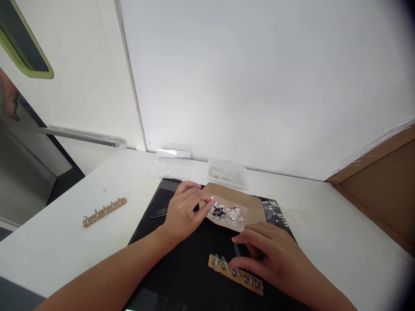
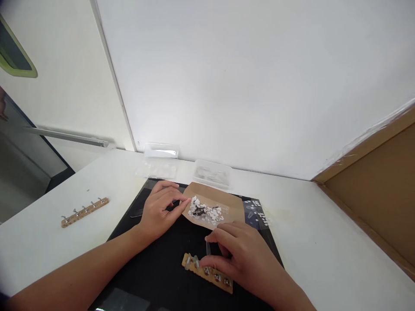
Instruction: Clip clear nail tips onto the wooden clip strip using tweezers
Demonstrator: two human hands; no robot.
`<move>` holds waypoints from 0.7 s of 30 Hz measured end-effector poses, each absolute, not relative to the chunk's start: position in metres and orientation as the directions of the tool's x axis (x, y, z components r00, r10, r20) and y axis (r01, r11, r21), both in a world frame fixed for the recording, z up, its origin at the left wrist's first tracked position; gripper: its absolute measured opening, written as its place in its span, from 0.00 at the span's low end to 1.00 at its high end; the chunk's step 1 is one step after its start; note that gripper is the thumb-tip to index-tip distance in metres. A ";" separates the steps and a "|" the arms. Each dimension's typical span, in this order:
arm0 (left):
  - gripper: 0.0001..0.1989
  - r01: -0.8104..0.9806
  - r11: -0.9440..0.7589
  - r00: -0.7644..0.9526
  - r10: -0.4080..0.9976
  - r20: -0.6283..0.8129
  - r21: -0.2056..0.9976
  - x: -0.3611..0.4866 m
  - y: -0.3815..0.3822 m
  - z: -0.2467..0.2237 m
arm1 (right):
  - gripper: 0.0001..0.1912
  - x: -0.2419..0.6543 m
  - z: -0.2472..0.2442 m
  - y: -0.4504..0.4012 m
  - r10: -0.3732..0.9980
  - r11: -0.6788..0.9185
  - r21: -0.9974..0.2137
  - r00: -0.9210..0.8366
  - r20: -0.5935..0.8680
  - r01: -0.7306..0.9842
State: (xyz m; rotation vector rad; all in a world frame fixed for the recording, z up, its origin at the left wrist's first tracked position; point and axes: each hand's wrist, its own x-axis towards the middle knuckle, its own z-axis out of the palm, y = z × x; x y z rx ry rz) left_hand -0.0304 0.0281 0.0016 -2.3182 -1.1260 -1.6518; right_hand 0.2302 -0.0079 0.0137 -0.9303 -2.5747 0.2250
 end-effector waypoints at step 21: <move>0.28 0.563 -0.753 0.196 0.523 0.829 0.342 -0.033 0.032 -0.008 | 0.20 0.227 0.021 -0.013 0.657 0.750 -0.359 -0.690 0.305 0.555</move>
